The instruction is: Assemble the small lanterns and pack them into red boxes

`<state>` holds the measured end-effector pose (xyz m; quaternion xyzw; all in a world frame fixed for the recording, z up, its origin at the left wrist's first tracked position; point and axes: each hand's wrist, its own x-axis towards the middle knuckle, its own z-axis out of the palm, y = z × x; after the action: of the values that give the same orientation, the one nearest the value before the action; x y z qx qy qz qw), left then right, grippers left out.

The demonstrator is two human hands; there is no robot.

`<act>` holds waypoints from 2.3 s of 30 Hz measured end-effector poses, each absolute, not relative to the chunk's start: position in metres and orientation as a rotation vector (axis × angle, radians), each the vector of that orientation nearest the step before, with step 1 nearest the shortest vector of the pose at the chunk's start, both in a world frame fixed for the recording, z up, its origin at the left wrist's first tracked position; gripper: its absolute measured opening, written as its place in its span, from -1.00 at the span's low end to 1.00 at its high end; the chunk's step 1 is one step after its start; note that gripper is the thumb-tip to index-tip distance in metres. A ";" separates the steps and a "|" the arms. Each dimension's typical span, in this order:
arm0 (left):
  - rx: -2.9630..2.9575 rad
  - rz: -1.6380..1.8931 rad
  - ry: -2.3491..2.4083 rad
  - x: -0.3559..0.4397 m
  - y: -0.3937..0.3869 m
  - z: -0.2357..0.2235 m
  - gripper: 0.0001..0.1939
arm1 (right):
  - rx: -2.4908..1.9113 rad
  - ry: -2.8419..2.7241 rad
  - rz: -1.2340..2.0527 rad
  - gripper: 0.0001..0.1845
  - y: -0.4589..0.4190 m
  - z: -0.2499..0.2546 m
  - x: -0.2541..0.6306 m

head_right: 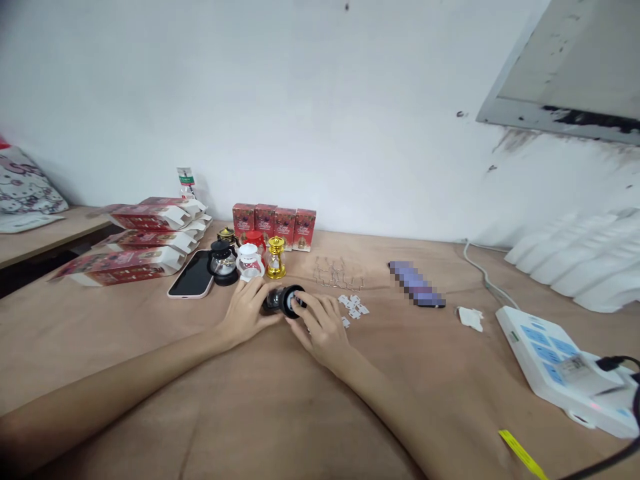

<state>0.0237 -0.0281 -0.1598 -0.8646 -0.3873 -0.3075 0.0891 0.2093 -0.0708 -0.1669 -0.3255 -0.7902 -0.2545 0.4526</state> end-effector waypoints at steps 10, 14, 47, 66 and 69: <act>-2.550 -1.063 -1.261 0.023 -0.025 -0.155 -0.56 | -0.912 -1.889 -0.595 -0.70 -0.059 -0.158 0.230; -2.549 -1.202 -1.311 0.023 -0.023 -0.155 -0.62 | -1.258 -2.028 -0.471 -0.80 -0.046 -0.143 0.256; -2.795 -1.317 -1.211 0.021 -0.022 -0.156 -0.58 | -1.383 -2.189 0.278 -0.78 -0.044 -0.128 0.266; -2.776 -1.161 -1.039 0.021 -0.023 -0.159 -0.56 | -0.857 -1.603 0.732 -0.80 -0.065 -0.140 0.224; -2.750 -1.169 -1.021 0.021 -0.024 -0.160 -0.57 | -0.853 -1.564 0.759 -0.80 -0.068 -0.139 0.220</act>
<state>0.0214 -0.0235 -0.1597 -0.8709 -0.3234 -0.3701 -0.0081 0.2200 -0.0679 -0.1391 -0.3629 -0.6655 0.3231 0.5666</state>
